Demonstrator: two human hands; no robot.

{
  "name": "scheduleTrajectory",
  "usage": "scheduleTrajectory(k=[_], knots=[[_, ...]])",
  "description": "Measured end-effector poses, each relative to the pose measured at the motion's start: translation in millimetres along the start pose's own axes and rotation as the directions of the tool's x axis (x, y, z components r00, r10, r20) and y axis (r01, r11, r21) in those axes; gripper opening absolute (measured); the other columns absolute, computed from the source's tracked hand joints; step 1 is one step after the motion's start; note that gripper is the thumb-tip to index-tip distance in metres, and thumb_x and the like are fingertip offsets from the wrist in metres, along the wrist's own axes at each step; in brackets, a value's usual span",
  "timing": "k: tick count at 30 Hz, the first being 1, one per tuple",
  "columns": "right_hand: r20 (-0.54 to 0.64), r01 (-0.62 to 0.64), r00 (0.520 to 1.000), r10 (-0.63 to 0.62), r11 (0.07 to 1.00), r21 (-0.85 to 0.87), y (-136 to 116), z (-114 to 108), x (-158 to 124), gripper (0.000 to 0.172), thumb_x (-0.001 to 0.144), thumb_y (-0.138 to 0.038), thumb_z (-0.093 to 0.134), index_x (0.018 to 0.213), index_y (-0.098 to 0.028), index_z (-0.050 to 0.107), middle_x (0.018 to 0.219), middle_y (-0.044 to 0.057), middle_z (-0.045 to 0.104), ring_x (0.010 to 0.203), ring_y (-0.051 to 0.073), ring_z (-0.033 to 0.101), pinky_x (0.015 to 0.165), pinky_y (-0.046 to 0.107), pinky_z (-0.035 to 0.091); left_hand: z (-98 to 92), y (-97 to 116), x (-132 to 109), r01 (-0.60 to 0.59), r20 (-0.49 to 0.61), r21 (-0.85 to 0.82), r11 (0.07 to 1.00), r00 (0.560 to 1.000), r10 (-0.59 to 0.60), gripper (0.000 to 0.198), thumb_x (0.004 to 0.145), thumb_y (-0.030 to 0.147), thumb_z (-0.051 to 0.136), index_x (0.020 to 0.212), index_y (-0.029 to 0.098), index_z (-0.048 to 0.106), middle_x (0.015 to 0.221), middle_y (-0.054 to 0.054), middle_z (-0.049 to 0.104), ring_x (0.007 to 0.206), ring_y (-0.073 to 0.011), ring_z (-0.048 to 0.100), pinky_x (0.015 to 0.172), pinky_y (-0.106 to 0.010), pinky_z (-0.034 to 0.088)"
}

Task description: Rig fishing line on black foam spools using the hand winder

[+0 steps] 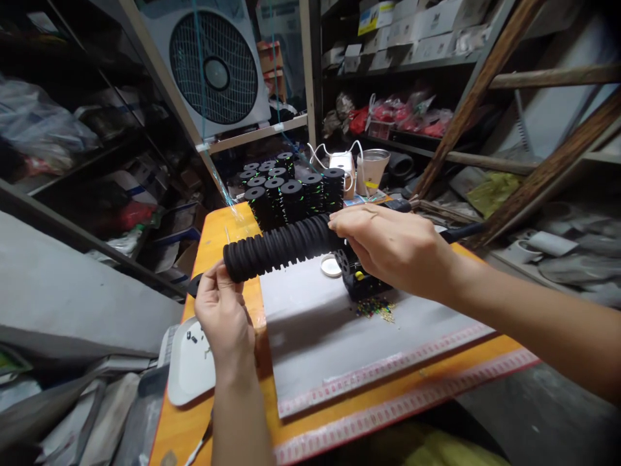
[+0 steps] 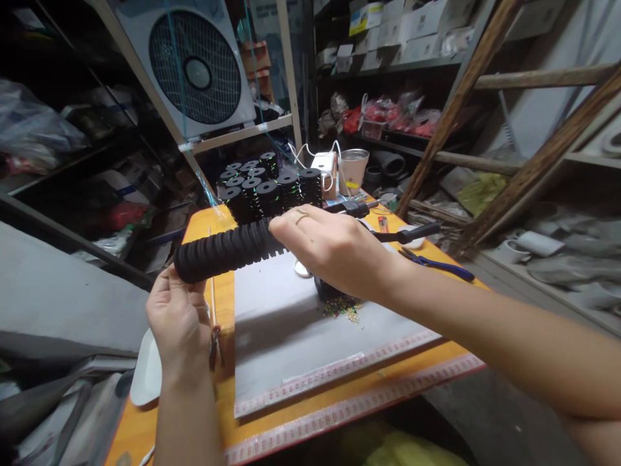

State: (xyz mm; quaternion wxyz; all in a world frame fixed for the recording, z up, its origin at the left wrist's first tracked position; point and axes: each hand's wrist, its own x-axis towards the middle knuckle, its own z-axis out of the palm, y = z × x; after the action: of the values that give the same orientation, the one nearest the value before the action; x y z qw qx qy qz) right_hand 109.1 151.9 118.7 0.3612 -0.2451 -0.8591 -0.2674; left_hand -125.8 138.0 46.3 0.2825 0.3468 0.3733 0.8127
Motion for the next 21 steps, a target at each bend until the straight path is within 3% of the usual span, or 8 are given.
scheduleTrajectory(k=[4, 7, 9, 10, 12, 16, 21], knots=[[-0.018, 0.032, 0.999, -0.031, 0.998, 0.048, -3.1, -2.5, -10.4, 0.025, 0.09, -0.002, 0.045, 0.108, -0.016, 0.055, 0.105, 0.009, 0.067, 0.106, 0.021, 0.062, 0.086, 0.036, 0.056, 0.7, 0.0, -0.3, -0.006, 0.008, -0.021, 1.0, 1.0, 0.006, 0.024, 0.08, 0.039, 0.072, 0.085, 0.016, 0.068, 0.076, 0.001, 0.068, 0.078, -0.0104, 0.066, 0.09, -0.029, 0.052], [0.002, -0.053, 0.999, 0.054, 0.992, 0.112, -18.4, 0.5, -37.1, 0.022, 0.088, -0.006, 0.054, 0.107, -0.015, 0.062, 0.106, 0.011, 0.065, 0.101, 0.022, 0.058, 0.086, 0.04, 0.053, 0.8, -0.5, -0.9, -0.006, 0.016, -0.041, 0.999, 1.0, 0.007, 0.024, 0.079, 0.039, 0.073, 0.084, 0.016, 0.069, 0.079, 0.001, 0.069, 0.081, -0.0105, 0.066, 0.088, -0.026, 0.053], [0.215, -0.163, 0.968, 0.129, 0.976, 0.148, -33.3, 7.4, -59.8, 0.017, 0.089, -0.01, 0.054, 0.095, -0.017, 0.068, 0.091, 0.008, 0.065, 0.085, 0.02, 0.056, 0.074, 0.034, 0.051, 0.4, -1.4, -1.3, -0.008, 0.021, -0.054, 0.998, 1.0, 0.009, 0.024, 0.079, 0.039, 0.073, 0.085, 0.017, 0.069, 0.083, 0.0, 0.07, 0.082, -0.0103, 0.067, 0.088, -0.025, 0.052], [0.338, -0.232, 0.924, 0.177, 0.964, 0.132, -40.5, 12.2, -70.6, 0.016, 0.089, -0.012, 0.055, 0.09, -0.018, 0.07, 0.085, 0.007, 0.063, 0.081, 0.02, 0.055, 0.069, 0.033, 0.05, 0.0, -2.0, -1.4, -0.009, 0.023, -0.06, 0.998, 1.0, 0.011, 0.023, 0.08, 0.039, 0.073, 0.085, 0.017, 0.069, 0.085, 0.0, 0.071, 0.084, -0.0106, 0.067, 0.088, -0.025, 0.052], [0.428, -0.313, 0.869, 0.249, 0.946, 0.086, -51.9, 22.5, -88.7, 0.015, 0.088, -0.016, 0.058, 0.084, -0.018, 0.072, 0.079, 0.008, 0.062, 0.078, 0.021, 0.055, 0.064, 0.033, 0.048, -0.8, -3.2, -1.5, -0.007, 0.028, -0.066, 0.998, 1.0, 0.009, 0.022, 0.081, 0.039, 0.072, 0.088, 0.017, 0.069, 0.087, -0.001, 0.071, 0.088, -0.0119, 0.067, 0.091, -0.027, 0.052], [0.428, -0.393, 0.838, 0.34, 0.919, 0.04, -61.8, 37.9, -107.6, 0.014, 0.085, -0.014, 0.061, 0.083, -0.016, 0.074, 0.08, 0.01, 0.063, 0.08, 0.023, 0.056, 0.065, 0.034, 0.048, -2.0, -4.4, -1.8, 0.005, 0.038, -0.068, 0.998, 0.999, -0.002, 0.021, 0.083, 0.037, 0.07, 0.091, 0.018, 0.07, 0.09, -0.002, 0.072, 0.091, -0.0136, 0.068, 0.09, -0.027, 0.052], [0.421, -0.394, 0.846, 0.327, 0.915, 0.082, -66.0, 39.1, -107.9, 0.018, 0.087, -0.007, 0.054, 0.082, -0.015, 0.07, 0.08, 0.01, 0.062, 0.08, 0.022, 0.056, 0.068, 0.034, 0.05, -1.8, -2.4, -4.1, 0.01, 0.058, -0.089, 0.996, 0.998, -0.005, 0.016, 0.085, 0.034, 0.069, 0.091, 0.019, 0.07, 0.093, -0.002, 0.074, 0.092, -0.0132, 0.069, 0.09, -0.026, 0.053]])
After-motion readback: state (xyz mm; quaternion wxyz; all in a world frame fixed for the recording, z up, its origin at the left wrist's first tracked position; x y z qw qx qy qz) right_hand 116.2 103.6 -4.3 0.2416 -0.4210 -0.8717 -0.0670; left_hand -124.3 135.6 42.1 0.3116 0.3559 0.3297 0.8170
